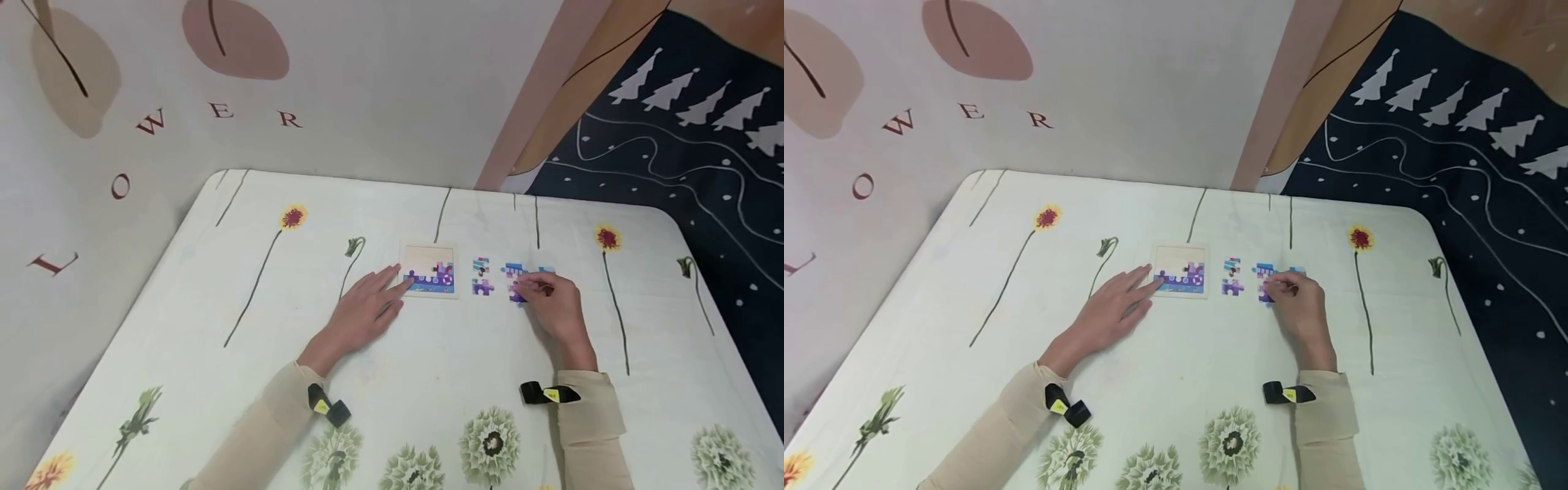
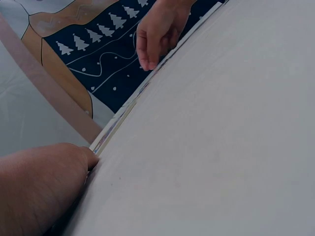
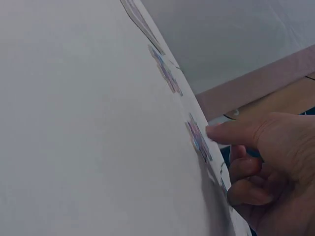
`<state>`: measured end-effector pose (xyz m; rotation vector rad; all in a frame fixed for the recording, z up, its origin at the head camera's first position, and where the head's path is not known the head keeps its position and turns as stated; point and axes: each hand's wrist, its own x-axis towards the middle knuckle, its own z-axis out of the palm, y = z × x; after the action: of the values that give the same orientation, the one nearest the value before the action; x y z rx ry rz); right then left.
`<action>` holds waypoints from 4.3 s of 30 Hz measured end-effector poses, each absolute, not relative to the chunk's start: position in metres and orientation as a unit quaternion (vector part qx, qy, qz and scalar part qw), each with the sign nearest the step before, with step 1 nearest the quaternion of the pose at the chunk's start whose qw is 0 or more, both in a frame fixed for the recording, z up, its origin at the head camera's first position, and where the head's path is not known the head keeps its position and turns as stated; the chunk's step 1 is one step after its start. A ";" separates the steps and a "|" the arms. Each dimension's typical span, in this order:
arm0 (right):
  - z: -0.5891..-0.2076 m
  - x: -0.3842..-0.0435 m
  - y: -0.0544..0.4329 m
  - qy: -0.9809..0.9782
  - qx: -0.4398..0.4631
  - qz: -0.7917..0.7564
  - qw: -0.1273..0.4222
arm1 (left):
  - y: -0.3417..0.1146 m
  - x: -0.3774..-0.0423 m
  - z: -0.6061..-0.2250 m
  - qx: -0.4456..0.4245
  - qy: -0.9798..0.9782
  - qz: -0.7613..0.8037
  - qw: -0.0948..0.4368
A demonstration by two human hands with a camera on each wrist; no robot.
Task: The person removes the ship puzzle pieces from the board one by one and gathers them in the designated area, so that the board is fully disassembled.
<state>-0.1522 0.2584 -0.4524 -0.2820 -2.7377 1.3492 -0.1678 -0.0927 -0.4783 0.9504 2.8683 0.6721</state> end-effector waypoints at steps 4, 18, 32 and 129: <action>-0.453 -0.160 0.240 -0.887 -0.074 0.454 0.041 | -0.096 -0.165 -0.481 0.301 0.928 0.217 0.025; -0.456 -0.187 0.163 -0.874 -0.016 0.486 -0.013 | -0.092 -0.165 -0.482 0.312 0.926 0.210 0.038; -0.448 -0.196 0.144 -0.909 0.028 0.414 -0.043 | -0.094 -0.167 -0.479 0.316 0.927 0.199 0.025; -0.440 -0.192 0.189 -0.836 -0.012 0.547 -0.030 | -0.050 -0.159 -0.481 0.412 0.896 0.162 -0.018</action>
<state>-0.1923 0.1892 -0.4396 -0.0383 -2.6797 1.7532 -0.1591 -0.0504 -0.4810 1.3106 2.8478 0.5158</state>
